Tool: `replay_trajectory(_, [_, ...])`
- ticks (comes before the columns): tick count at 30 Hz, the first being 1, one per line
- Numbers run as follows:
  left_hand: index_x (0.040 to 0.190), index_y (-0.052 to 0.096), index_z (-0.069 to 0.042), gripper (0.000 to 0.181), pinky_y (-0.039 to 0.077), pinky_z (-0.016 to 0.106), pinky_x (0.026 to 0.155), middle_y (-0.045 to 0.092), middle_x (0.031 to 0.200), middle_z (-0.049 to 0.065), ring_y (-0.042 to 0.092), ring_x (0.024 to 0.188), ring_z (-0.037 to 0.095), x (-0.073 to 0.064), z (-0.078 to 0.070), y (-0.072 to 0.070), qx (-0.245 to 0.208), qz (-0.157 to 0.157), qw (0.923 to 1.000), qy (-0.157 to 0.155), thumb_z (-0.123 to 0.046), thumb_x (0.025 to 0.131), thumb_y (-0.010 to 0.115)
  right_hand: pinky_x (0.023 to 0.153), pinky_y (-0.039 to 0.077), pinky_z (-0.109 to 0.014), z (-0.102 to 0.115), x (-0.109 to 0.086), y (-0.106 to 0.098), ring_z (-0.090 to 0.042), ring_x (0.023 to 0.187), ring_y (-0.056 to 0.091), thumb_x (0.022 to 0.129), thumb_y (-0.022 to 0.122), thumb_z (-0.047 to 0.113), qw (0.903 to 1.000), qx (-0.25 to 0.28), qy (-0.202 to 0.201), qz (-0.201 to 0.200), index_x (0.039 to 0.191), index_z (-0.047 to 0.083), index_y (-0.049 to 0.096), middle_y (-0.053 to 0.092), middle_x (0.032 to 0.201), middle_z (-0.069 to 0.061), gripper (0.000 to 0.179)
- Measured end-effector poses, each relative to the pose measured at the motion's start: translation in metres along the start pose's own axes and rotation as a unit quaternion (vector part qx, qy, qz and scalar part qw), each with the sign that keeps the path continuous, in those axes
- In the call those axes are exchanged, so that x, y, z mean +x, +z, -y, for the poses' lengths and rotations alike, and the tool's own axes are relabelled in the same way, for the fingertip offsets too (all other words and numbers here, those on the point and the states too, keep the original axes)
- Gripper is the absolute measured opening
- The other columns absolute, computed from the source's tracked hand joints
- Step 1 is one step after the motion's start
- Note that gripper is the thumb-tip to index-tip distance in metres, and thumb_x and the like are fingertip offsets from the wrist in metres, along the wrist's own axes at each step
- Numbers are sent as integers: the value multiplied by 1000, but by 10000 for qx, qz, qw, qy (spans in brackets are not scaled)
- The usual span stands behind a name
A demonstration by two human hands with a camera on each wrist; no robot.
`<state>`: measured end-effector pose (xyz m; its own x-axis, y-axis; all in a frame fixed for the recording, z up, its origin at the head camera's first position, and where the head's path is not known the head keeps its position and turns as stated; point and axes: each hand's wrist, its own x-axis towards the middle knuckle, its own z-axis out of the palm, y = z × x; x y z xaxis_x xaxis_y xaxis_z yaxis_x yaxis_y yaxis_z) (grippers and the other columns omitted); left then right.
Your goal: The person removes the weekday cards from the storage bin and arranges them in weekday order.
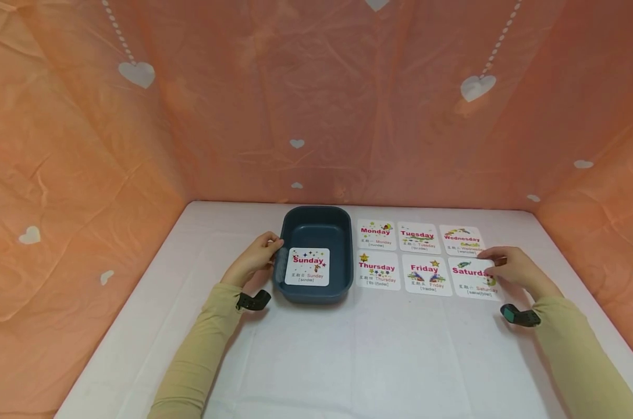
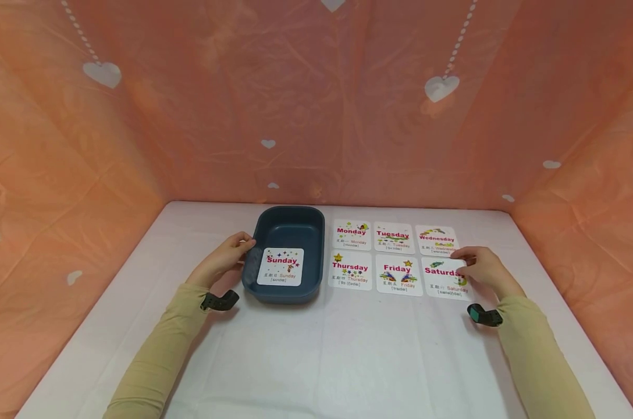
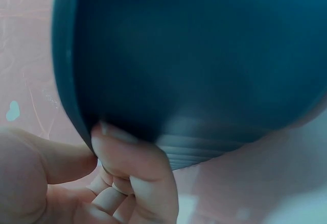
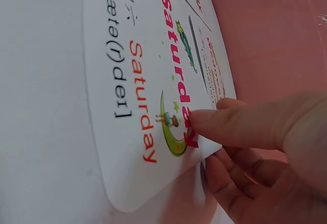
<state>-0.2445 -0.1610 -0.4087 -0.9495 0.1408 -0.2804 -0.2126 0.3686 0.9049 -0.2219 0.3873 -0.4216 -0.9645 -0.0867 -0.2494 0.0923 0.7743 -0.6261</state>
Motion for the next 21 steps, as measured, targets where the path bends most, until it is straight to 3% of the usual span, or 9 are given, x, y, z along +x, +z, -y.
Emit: replay_trajectory(21, [109,45,2,22,39,26,53,47,76,5,48,62,14,1,2,0,-35,13,10000,23,-19,103,44,84,43,-46,-1,-2,4,-41,101,47,86,70,9,9990,48,-98,-427,125,-7,50,51,114,-28,47])
